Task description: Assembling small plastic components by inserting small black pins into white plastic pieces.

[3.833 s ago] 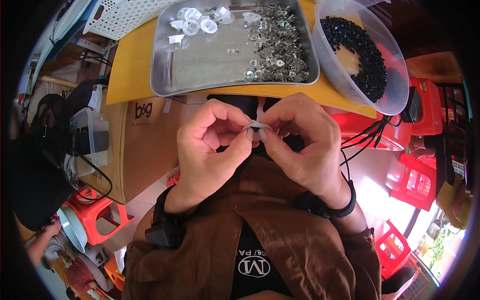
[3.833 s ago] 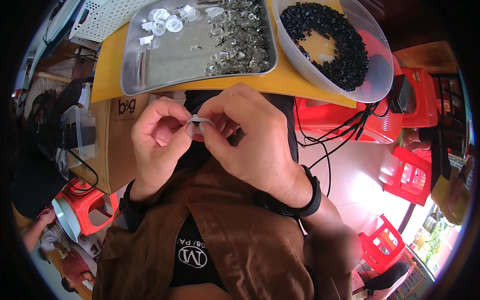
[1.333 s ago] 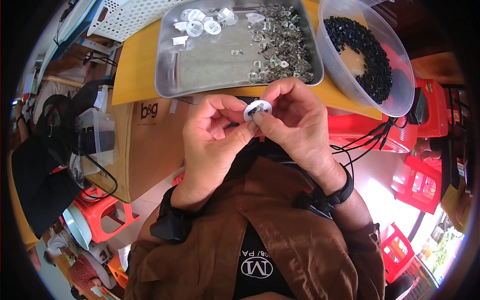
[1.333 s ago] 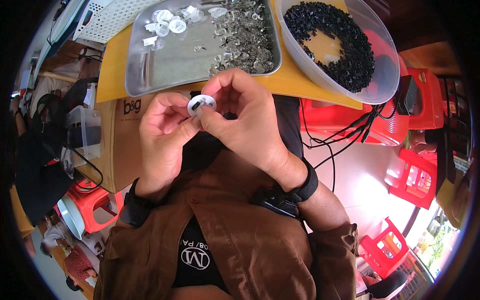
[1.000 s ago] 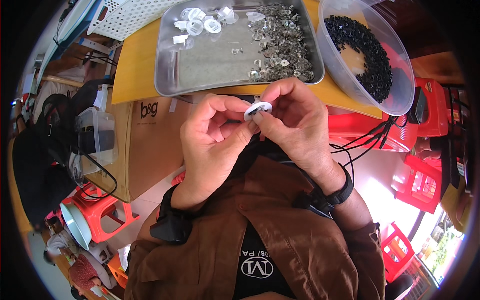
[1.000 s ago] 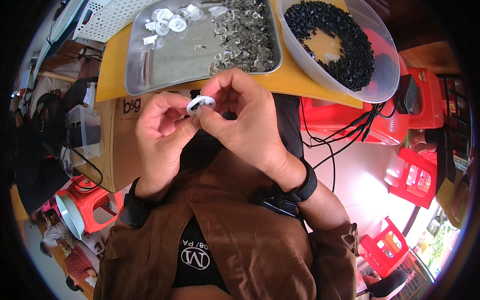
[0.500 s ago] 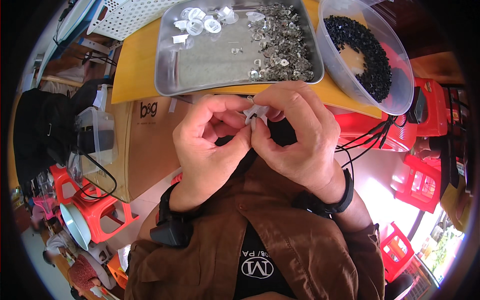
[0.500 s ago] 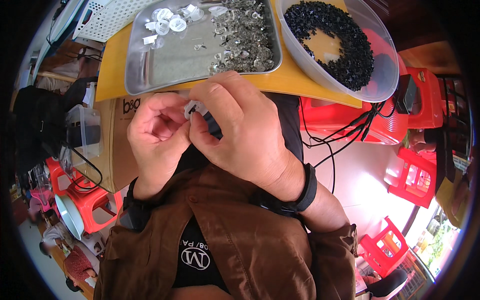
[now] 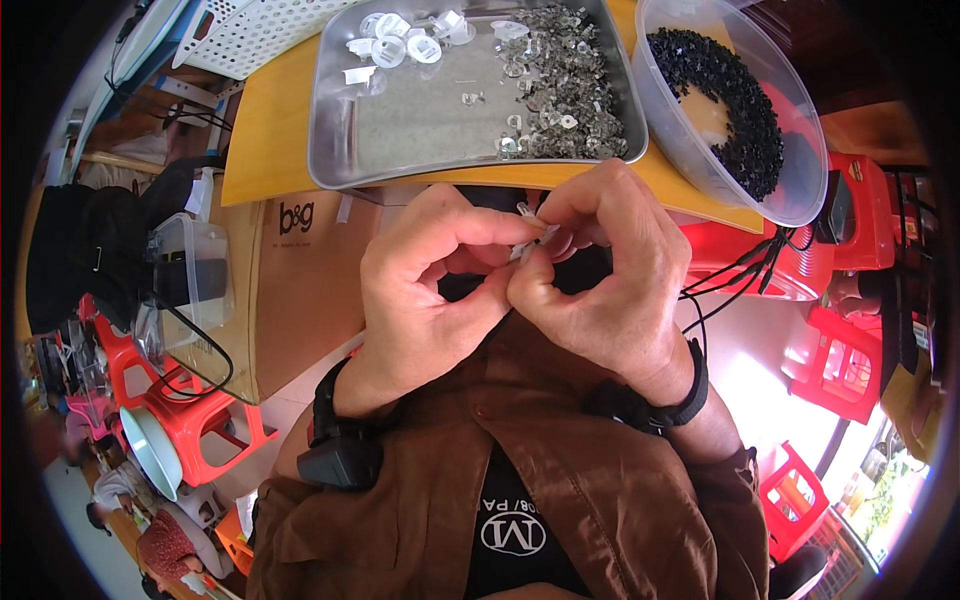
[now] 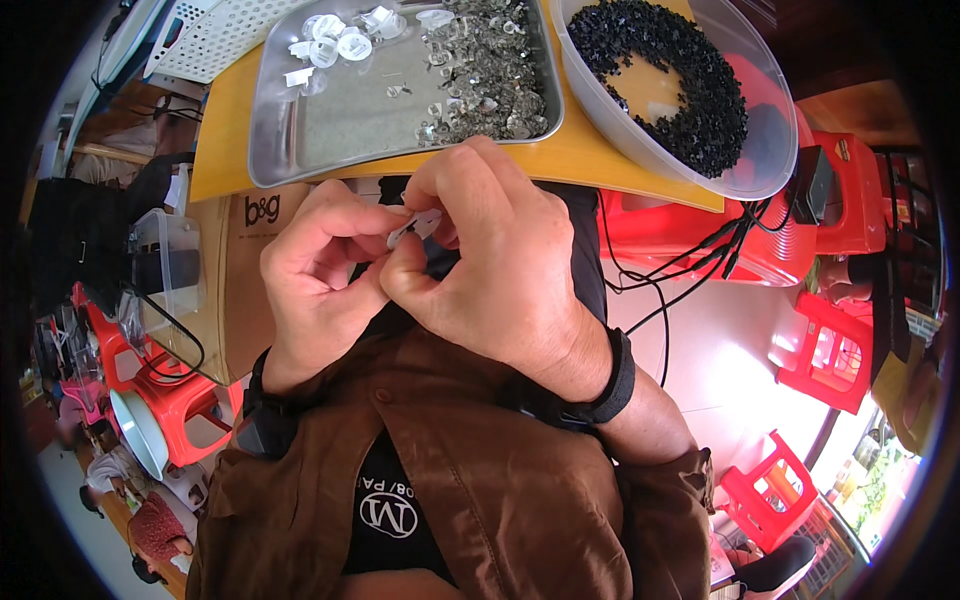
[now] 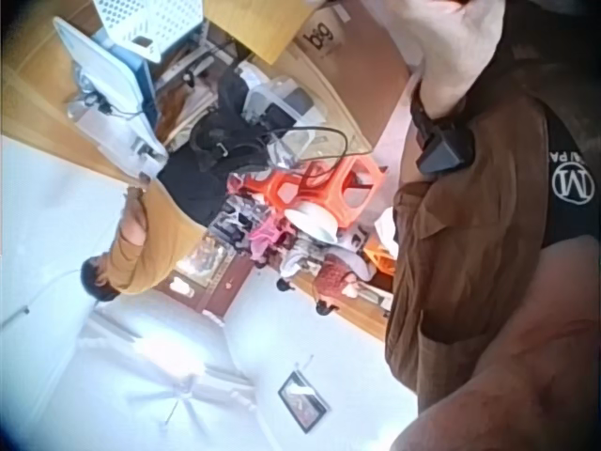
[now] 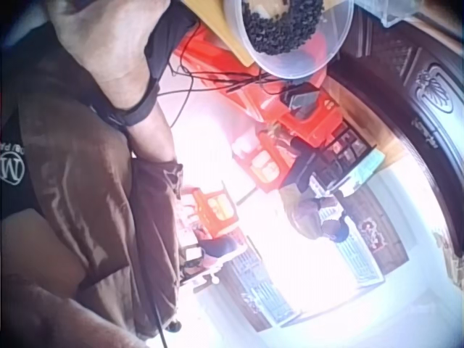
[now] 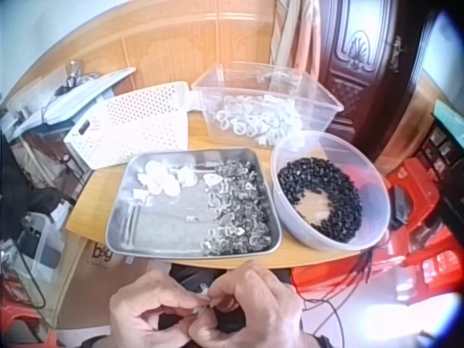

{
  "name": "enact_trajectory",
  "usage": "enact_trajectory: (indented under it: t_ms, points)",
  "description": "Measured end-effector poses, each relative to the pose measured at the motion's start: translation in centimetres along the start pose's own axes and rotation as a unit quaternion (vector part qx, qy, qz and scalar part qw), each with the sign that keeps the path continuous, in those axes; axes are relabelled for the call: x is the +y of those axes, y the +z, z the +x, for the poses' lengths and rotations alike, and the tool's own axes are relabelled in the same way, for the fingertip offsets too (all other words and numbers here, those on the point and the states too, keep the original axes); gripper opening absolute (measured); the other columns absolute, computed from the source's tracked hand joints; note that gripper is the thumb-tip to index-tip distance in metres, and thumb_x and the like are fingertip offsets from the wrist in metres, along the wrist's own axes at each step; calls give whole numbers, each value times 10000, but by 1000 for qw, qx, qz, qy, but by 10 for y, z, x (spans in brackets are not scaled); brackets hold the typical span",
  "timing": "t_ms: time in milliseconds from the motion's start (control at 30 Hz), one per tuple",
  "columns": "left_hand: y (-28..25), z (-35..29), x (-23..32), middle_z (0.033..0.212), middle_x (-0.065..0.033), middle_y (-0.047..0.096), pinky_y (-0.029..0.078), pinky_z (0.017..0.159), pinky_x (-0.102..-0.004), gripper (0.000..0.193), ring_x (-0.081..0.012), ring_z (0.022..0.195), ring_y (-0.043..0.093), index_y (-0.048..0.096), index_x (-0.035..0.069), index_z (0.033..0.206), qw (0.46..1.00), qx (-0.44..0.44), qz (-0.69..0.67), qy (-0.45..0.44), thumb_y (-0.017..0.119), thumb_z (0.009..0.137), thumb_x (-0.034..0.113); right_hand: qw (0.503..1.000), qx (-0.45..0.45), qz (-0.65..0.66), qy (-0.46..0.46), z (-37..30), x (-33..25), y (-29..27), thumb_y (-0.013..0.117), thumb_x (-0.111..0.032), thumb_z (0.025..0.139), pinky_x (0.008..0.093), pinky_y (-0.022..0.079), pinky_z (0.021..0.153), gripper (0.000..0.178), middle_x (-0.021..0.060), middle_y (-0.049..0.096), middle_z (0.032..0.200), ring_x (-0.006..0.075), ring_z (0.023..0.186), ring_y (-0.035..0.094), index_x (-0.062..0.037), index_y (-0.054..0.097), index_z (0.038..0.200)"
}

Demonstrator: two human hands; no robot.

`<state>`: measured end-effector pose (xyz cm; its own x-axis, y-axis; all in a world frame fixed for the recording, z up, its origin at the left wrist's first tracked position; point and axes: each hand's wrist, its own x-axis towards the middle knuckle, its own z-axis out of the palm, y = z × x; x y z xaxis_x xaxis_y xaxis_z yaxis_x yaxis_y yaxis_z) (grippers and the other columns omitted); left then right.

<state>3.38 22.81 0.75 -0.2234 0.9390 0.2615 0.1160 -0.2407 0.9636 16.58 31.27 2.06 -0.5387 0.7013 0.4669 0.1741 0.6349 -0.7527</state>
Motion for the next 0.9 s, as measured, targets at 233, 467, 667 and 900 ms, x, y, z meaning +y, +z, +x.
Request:
enact_trajectory:
  t_ms: [233, 467, 667, 900]
  points:
    - [4, 3, -1, 925, -72, 577, 541, 729, -276, 259, -114, 860, 579, 544, -39, 1056, 977, 75, -186, -75, 610, 807, -70, 959, -32, 241, 148, 5, 6, 2, 678, 31, 728, 228, 529, 575, 203, 62, 614, 778, 120, 655, 641, -8, 559, 889]
    - [2, 1, 1, 927, -92, 574, 567, 761, -333, 197, -143, 870, 582, 512, -24, 1014, 954, 91, -260, -117, 603, 839, -35, 904, -49, 351, 239, 3, 5, 4, 639, 45, 788, 209, 530, 629, 139, 57, 623, 793, 87, 710, 637, 21, 551, 893]
    - [3, 2, -5, 933, -86, 565, 554, 747, -297, 170, -146, 858, 592, 522, -32, 970, 963, 98, -245, -59, 586, 820, -83, 922, -41, 324, 207, 1, 9, 7, 660, 12, 767, 195, 496, 618, 151, 22, 597, 769, 56, 682, 593, -1, 541, 860]
    - [1, 2, -5, 924, -62, 519, 537, 720, -257, 197, -128, 827, 596, 521, -44, 910, 983, 105, -150, -11, 583, 757, -152, 929, -48, 302, 208, 3, 6, 7, 646, 22, 740, 174, 453, 554, 133, -6, 571, 707, 24, 620, 546, -14, 528, 790]
